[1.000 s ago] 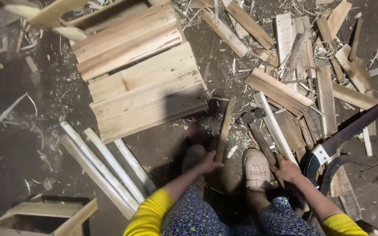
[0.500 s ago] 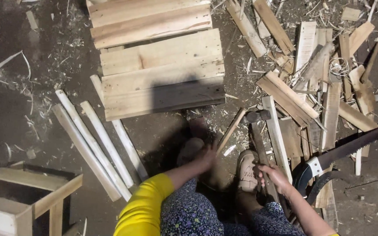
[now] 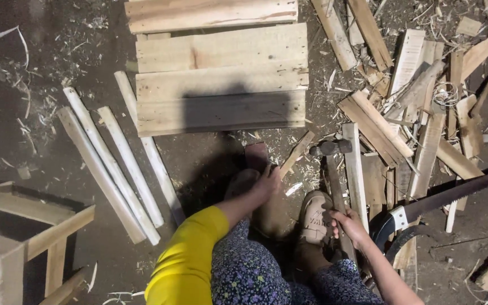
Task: The person sits on the floor and uses a hammer to repeatedly strike a small piece of wood, breaking it into smaller fragments. They pick up the broken pieces and continue to hammer them, creating a pile of wood scraps.
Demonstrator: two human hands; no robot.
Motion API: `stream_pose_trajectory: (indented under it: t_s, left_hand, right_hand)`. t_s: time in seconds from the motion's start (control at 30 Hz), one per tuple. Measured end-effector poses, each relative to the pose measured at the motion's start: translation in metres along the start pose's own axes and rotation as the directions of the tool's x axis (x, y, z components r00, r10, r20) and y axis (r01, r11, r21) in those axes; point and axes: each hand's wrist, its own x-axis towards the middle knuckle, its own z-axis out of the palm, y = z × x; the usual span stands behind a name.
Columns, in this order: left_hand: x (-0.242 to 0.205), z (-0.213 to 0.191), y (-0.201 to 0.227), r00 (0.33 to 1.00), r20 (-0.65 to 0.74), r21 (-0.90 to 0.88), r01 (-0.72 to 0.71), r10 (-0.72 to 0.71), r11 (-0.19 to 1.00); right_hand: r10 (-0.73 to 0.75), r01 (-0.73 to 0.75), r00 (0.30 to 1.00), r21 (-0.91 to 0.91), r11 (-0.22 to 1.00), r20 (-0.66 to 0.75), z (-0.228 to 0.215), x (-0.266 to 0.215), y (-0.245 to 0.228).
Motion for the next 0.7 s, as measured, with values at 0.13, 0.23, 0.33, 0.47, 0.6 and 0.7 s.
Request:
stream_pose_trajectory:
  t_s: [0.13, 0.23, 0.33, 0.47, 0.6, 0.7]
  left_hand:
    - [-0.002, -0.022, -0.004, 1.0, -0.015, -0.082, 0.013, -0.014, 0.997]
    - [0.001, -0.039, -0.007, 0.992, -0.083, -0.38, 0.056, -0.095, 0.923]
    - [0.003, -0.039, -0.003, 0.941, 0.336, -0.146, 0.023, 0.028, 0.989]
    - [0.005, 0.008, 0.012, 0.963, -0.236, -0.229, 0.075, -0.13, 0.97]
    - [0.015, -0.106, -0.021, 0.817, 0.566, -0.141, -0.04, 0.114, 0.989]
    - [0.0, -0.047, 0.002, 0.92, -0.326, -0.254, 0.135, -0.216, 0.958]
  right_hand:
    - [-0.027, 0.027, 1.0, -0.035, 0.999, 0.001, -0.003, 0.003, 0.003]
    - [-0.039, 0.028, 0.987, 0.071, 0.997, 0.156, -0.008, 0.002, 0.0]
    - [-0.004, -0.035, 0.997, -0.49, 0.871, -0.077, 0.012, -0.035, -0.042]
    - [-0.262, 0.191, 0.963, -0.52, 0.833, -0.065, 0.026, -0.061, -0.068]
    - [-0.439, 0.239, 0.894, -0.735, 0.635, -0.089, 0.017, -0.022, -0.044]
    - [-0.46, 0.251, 0.888, -0.812, 0.527, -0.024, 0.016, 0.0, -0.034]
